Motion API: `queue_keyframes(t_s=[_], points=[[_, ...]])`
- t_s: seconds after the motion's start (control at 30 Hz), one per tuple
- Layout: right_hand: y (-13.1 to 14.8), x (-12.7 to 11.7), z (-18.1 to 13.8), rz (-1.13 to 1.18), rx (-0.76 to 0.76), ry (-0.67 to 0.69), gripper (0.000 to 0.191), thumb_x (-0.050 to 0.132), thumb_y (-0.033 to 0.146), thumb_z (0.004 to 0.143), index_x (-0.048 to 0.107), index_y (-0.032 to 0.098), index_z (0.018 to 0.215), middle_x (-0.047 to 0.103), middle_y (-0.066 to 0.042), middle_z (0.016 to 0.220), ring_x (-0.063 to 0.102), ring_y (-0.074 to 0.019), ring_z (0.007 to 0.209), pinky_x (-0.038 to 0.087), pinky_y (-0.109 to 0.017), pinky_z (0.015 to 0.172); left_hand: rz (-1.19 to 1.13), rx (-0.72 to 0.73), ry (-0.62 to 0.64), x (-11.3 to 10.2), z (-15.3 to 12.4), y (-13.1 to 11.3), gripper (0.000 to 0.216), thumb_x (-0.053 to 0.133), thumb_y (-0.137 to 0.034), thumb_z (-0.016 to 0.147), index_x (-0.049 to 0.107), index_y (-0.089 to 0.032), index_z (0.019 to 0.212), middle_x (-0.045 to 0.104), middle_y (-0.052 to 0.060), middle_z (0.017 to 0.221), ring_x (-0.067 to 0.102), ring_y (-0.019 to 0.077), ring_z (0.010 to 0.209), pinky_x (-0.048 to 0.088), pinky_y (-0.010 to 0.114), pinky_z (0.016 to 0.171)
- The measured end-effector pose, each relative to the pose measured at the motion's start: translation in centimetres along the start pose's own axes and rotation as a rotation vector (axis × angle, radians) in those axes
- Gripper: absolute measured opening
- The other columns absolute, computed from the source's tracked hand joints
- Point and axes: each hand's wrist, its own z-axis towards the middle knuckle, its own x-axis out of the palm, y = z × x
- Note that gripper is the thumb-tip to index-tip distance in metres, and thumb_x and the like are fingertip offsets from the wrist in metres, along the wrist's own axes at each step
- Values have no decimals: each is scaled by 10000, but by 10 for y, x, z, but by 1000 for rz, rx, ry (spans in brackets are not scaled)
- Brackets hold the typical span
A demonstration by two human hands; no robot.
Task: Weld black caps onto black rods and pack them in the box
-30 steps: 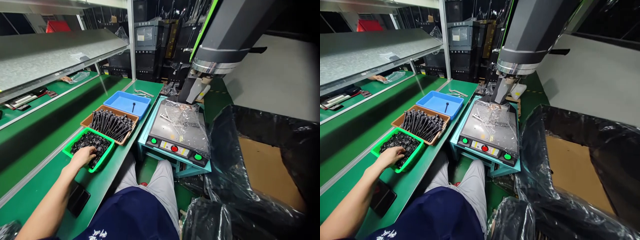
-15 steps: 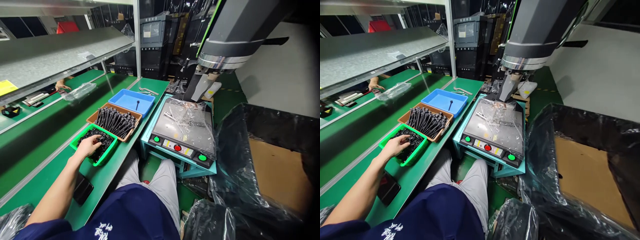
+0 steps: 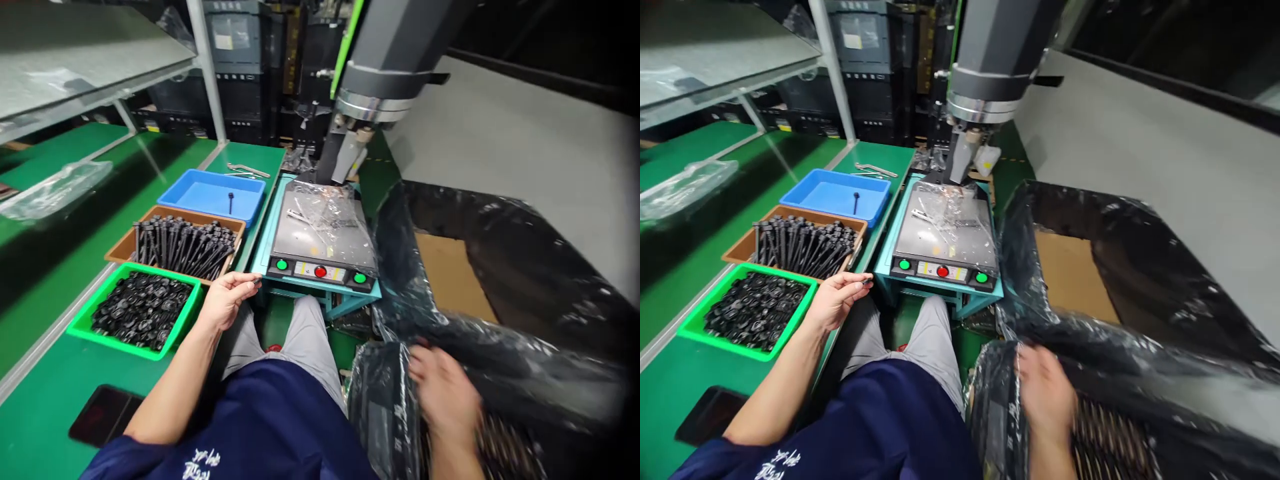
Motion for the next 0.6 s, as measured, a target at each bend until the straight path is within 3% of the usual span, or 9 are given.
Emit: queue_keyframes(t_s=[0.1, 0.17, 0.23, 0.4, 0.6], points=[[16, 31, -22, 88, -17, 231, 306, 748, 535, 743, 724, 238, 809, 660, -38, 699, 615, -184, 553, 529, -318, 496, -82, -70, 101, 27, 2, 12, 382, 896, -325, 536, 741, -146, 835, 743, 140, 1071, 711, 269, 945, 559, 417, 866], [31, 61, -29, 275, -87, 610, 284, 656, 486, 828, 729, 214, 870, 626, -25, 676, 589, -157, 522, 511, -302, 499, -115, -98, 149, 36, -1, 16, 355, 895, -310, 543, 750, -152, 826, 747, 133, 1063, 710, 266, 947, 556, 415, 871], [44, 86, -32, 344, -165, 756, 247, 586, 418, 889, 718, 213, 921, 609, -14, 702, 570, -130, 527, 482, -270, 506, -148, -111, 173, 39, -5, 18, 337, 897, -283, 541, 759, -154, 819, 752, 125, 1048, 709, 250, 937, 550, 399, 879], [55, 105, -34, 329, -239, 804, 221, 552, 368, 918, 681, 191, 888, 558, 10, 658, 522, -102, 524, 432, -233, 508, -204, -90, 162, 35, -9, 22, 291, 899, -230, 537, 758, -163, 782, 754, 106, 1042, 703, 218, 931, 539, 357, 872], [59, 99, -31, 311, -107, 897, 275, 552, 410, 903, 641, 170, 803, 518, 41, 517, 454, -83, 429, 376, -209, 443, -232, -88, 180, 34, -7, 23, 232, 890, -201, 555, 748, -163, 733, 757, 92, 1002, 697, 191, 895, 541, 316, 814]])
